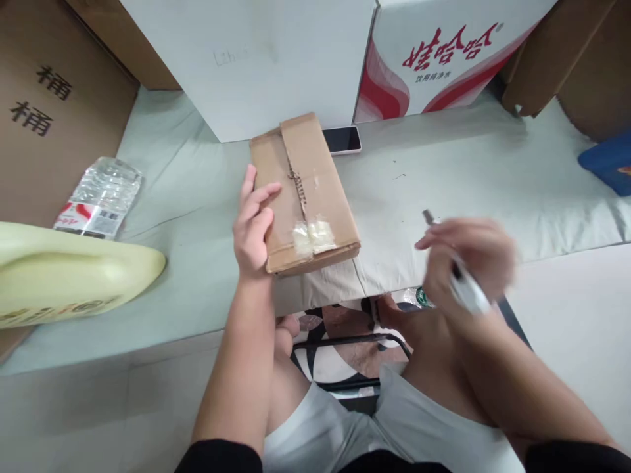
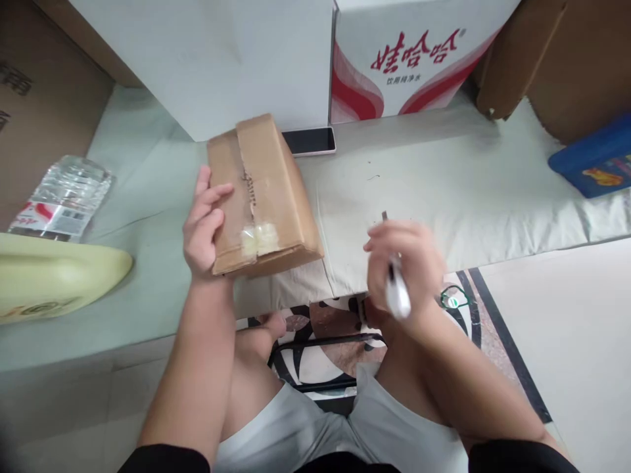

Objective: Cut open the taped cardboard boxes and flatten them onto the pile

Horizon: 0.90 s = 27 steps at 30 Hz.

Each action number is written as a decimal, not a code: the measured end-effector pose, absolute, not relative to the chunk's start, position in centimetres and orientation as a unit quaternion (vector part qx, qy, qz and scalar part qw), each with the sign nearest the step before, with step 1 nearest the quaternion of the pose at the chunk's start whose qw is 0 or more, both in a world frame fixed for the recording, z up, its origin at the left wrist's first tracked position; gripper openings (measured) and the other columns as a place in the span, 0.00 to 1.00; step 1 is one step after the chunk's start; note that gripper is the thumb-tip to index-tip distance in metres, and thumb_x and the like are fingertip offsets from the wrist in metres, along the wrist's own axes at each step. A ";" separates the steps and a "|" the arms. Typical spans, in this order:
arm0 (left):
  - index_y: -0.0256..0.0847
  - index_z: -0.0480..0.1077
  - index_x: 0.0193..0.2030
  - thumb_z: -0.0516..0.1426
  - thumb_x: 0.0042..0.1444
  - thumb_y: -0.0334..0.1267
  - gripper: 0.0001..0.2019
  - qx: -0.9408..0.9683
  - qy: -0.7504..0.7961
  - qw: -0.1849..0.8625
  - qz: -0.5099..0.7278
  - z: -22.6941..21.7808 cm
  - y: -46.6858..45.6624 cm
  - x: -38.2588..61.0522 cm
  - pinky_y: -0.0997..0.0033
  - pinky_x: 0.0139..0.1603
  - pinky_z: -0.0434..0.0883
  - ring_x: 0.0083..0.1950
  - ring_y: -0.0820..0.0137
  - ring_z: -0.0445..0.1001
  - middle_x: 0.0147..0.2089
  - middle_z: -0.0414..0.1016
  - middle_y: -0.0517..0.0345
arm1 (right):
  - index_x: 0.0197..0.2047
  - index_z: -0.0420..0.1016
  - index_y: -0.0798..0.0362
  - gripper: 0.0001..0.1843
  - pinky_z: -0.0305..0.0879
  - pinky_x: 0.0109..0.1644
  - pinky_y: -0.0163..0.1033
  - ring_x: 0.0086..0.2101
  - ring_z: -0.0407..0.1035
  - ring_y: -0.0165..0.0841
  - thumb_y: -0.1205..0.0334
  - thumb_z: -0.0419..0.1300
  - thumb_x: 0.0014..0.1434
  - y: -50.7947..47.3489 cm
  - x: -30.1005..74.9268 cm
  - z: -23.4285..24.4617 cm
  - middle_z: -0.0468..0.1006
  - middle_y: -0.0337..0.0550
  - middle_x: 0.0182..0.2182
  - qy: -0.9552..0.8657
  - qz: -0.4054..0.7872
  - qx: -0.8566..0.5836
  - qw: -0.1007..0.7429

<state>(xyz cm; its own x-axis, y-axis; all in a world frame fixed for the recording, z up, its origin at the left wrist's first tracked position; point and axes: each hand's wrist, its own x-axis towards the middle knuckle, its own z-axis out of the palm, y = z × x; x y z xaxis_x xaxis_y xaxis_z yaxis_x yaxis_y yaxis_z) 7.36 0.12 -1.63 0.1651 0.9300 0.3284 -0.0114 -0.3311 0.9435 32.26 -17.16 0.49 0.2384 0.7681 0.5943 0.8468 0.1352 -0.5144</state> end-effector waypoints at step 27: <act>0.57 0.55 0.77 0.70 0.48 0.62 0.52 0.688 0.243 0.575 0.370 -2.3 0.0 5.2 0.44 0.76 0.65 0.81 0.43 0.52 0.82 0.52 0.52 | 0.80 0.33 0.36 0.51 0.74 0.64 0.57 0.64 0.69 0.48 0.40 0.61 0.66 -12.5 31.1 -3.9 0.59 0.50 0.75 -0.597 0.313 -0.537 0.507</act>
<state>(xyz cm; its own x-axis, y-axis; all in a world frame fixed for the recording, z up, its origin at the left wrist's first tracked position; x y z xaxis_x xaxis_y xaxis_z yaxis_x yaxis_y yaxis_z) 5.21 0.00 -2.28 0.6076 0.7603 0.2299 -0.0918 -0.2202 0.9711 31.10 -12.52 -3.88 0.0910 0.9590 0.2684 0.3236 0.2264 -0.9187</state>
